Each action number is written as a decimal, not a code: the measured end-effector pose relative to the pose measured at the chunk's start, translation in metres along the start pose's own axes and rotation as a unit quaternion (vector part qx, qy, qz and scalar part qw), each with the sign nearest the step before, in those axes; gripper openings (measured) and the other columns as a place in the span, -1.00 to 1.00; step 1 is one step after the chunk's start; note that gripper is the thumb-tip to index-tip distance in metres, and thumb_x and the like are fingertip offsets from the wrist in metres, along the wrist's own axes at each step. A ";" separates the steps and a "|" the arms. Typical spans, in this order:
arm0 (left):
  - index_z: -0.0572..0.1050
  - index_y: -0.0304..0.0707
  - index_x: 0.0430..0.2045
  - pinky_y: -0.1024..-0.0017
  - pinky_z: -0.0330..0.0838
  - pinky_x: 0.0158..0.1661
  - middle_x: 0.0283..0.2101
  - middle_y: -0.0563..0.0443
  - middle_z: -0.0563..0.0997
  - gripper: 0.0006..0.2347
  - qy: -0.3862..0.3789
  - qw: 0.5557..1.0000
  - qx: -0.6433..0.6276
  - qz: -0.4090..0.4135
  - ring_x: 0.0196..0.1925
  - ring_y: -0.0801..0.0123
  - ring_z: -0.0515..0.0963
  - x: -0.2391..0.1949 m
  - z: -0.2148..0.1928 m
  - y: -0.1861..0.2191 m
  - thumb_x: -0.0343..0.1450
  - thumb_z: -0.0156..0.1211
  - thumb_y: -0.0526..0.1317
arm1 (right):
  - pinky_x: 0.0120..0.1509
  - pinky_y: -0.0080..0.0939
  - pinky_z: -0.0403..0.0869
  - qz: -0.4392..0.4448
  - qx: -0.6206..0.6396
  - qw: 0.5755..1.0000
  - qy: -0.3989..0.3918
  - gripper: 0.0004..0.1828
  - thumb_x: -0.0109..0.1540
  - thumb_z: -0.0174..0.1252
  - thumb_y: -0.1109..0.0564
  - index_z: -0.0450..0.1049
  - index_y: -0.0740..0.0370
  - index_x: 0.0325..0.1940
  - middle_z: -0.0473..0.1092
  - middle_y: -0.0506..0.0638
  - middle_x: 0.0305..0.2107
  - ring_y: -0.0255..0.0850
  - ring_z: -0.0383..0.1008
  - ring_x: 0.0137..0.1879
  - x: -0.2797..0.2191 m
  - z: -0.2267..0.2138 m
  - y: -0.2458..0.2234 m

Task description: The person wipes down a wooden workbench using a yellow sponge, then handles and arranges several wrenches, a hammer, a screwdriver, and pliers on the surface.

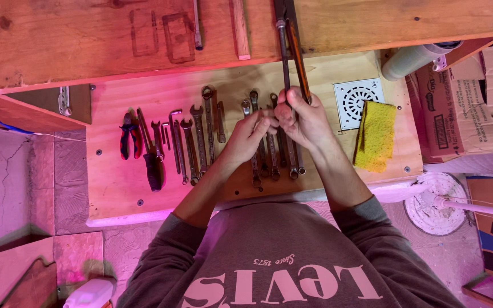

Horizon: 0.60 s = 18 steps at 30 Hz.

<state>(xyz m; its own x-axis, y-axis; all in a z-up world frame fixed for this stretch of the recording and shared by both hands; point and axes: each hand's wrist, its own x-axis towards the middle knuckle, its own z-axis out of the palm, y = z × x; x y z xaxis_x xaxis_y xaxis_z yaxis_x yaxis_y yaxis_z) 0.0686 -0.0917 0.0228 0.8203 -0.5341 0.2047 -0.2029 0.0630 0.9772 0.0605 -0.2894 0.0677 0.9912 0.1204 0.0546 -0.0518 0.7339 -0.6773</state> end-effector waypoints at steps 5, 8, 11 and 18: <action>0.55 -0.34 0.29 0.06 0.71 -0.01 0.00 -0.37 0.76 -0.63 -0.012 0.998 -0.003 -0.057 0.03 -0.05 0.82 -0.043 -0.008 -0.033 0.78 -0.05 -0.05 | -0.58 -0.45 0.41 0.016 -0.020 0.999 0.031 -0.65 0.54 0.22 0.02 0.52 0.44 0.06 0.36 0.10 -0.56 -0.28 0.42 -0.51 0.044 0.006 -0.020; 0.58 -0.32 0.22 0.22 0.69 0.04 0.00 -0.25 0.78 -0.65 -0.007 0.993 0.010 -0.118 0.01 0.09 0.82 -0.057 -0.003 -0.016 0.73 0.01 -0.05 | -0.57 -0.45 0.37 0.042 -0.063 0.995 0.057 -0.69 0.50 0.28 0.00 0.59 0.34 -0.03 0.45 0.04 -0.53 -0.29 0.45 -0.51 0.056 0.028 -0.040; 0.61 -0.30 0.15 0.40 0.71 0.08 -0.03 -0.15 0.79 -0.72 0.010 0.989 -0.014 -0.145 -0.01 0.28 0.81 -0.067 0.006 -0.041 0.68 0.09 -0.12 | -0.57 -0.47 0.31 0.069 -0.110 0.990 0.061 -0.70 0.45 0.32 -0.05 0.63 0.26 -0.08 0.54 -0.01 -0.48 -0.32 0.50 -0.49 0.068 0.038 -0.046; 0.61 -0.22 0.22 0.37 0.69 0.13 0.10 -0.13 0.83 -0.68 -0.029 0.979 0.059 -0.191 0.10 0.30 0.84 -0.070 0.000 -0.015 0.66 0.13 -0.07 | -0.54 -0.43 0.51 0.079 -0.184 0.971 0.127 -0.42 0.30 0.50 0.25 0.38 0.23 0.33 0.68 0.22 -0.30 -0.21 0.70 -0.39 0.053 0.068 -0.065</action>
<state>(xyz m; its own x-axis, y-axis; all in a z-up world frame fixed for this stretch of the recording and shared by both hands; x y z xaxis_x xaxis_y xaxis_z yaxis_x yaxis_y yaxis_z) 0.0147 -0.0553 -0.0060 0.8173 -0.5469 -0.1815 0.0495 -0.2472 0.9677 0.1078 -0.2851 0.1643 0.9749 0.0089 -0.2225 -0.2050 0.4253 -0.8815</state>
